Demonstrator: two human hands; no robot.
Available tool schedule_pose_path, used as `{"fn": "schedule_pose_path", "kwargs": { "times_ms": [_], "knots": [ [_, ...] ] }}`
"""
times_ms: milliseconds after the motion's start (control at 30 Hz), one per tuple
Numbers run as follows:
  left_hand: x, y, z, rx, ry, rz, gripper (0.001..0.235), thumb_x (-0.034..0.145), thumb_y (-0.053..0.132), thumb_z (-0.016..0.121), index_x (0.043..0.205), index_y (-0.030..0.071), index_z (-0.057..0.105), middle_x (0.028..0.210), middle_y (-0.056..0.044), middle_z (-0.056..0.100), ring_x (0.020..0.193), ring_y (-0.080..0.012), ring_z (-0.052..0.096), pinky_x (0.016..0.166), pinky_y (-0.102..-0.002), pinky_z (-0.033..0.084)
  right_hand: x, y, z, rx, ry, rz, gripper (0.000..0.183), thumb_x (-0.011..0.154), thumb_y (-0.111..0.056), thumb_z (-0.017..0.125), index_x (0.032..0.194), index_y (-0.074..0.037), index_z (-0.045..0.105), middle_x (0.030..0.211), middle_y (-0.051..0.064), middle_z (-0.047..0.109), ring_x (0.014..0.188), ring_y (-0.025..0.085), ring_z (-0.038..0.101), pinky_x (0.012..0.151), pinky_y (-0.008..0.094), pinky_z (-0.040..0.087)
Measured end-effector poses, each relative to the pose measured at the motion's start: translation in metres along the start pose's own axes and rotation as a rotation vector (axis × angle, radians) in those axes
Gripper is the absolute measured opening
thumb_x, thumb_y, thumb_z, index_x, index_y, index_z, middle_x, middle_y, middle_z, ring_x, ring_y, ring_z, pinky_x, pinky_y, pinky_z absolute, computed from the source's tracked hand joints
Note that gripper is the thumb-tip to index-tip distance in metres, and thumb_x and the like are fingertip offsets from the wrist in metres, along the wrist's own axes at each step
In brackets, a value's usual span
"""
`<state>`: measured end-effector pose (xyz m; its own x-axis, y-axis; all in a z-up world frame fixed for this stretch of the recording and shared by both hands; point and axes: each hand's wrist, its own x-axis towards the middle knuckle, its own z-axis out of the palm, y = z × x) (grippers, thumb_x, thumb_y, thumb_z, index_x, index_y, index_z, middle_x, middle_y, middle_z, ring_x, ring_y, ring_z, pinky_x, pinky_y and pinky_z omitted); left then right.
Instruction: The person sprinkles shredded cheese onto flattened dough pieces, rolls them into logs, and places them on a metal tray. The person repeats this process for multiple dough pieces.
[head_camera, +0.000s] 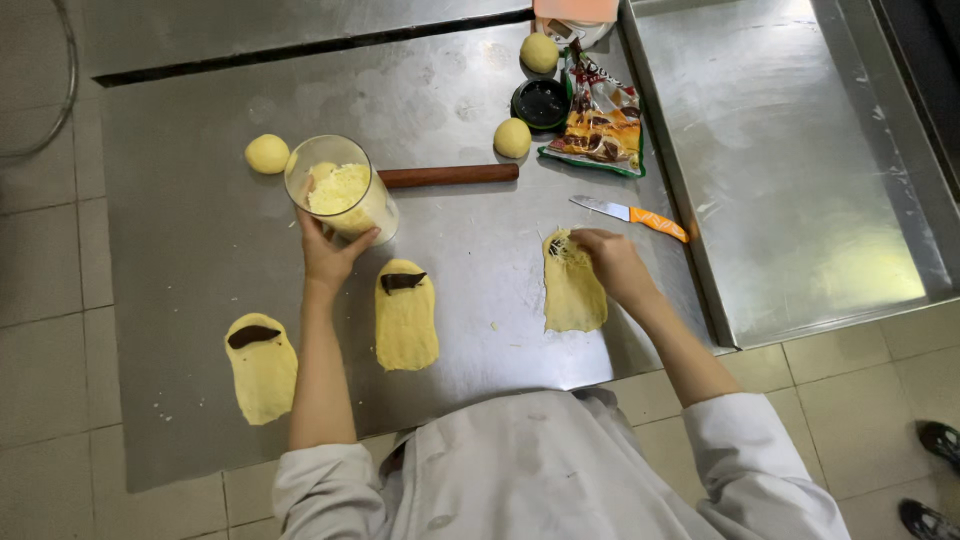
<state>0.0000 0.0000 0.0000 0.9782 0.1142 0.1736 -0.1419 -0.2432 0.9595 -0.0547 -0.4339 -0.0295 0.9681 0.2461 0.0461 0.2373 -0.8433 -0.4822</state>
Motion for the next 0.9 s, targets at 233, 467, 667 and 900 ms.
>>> {"fn": "schedule_pose_path", "kwargs": {
  "times_ms": [233, 467, 667, 900],
  "knots": [
    [0.004, -0.047, 0.002, -0.077, 0.036, -0.038, 0.131, 0.058, 0.010, 0.103, 0.155, 0.011, 0.016, 0.157, -0.025, 0.031, 0.148, -0.0474, 0.029, 0.116, -0.068, 0.033, 0.005, 0.032, 0.003, 0.174, 0.127, 0.139, 0.019, 0.088, -0.009, 0.077, 0.104, -0.019, 0.075, 0.091, 0.007, 0.076, 0.093, 0.032, 0.074, 0.080, 0.041, 0.058],
    [0.013, -0.050, 0.009, -0.016, 0.171, 0.063, 0.123, 0.043, 0.014, 0.106, 0.143, 0.006, 0.034, 0.140, -0.024, 0.049, 0.137, -0.0425, 0.048, 0.116, -0.058, 0.035, 0.034, -0.022, -0.023, 0.324, 0.144, 0.200, 0.024, 0.084, -0.016, 0.085, 0.106, -0.012, 0.077, 0.093, 0.016, 0.076, 0.095, 0.042, 0.072, 0.083, 0.047, 0.055],
    [0.017, -0.049, -0.009, 0.003, 0.230, 0.087, 0.120, 0.036, 0.015, 0.104, 0.138, 0.008, 0.040, 0.131, -0.023, 0.056, 0.130, -0.0438, 0.055, 0.113, -0.055, 0.040, 0.080, -0.172, 0.037, 0.461, -0.139, -0.077, 0.023, 0.083, -0.003, 0.078, 0.103, -0.014, 0.077, 0.096, 0.013, 0.078, 0.100, 0.040, 0.073, 0.088, 0.047, 0.058],
    [0.006, -0.051, -0.053, 0.049, 0.157, 0.034, 0.120, 0.039, 0.014, 0.102, 0.140, 0.007, 0.038, 0.132, -0.026, 0.056, 0.128, -0.0514, 0.054, 0.110, -0.063, 0.043, 0.101, -0.235, 0.096, 0.303, -0.322, -0.257, 0.024, 0.092, 0.004, 0.061, 0.106, -0.009, 0.074, 0.104, 0.019, 0.076, 0.099, 0.041, 0.073, 0.084, 0.046, 0.060]
  ]
}}
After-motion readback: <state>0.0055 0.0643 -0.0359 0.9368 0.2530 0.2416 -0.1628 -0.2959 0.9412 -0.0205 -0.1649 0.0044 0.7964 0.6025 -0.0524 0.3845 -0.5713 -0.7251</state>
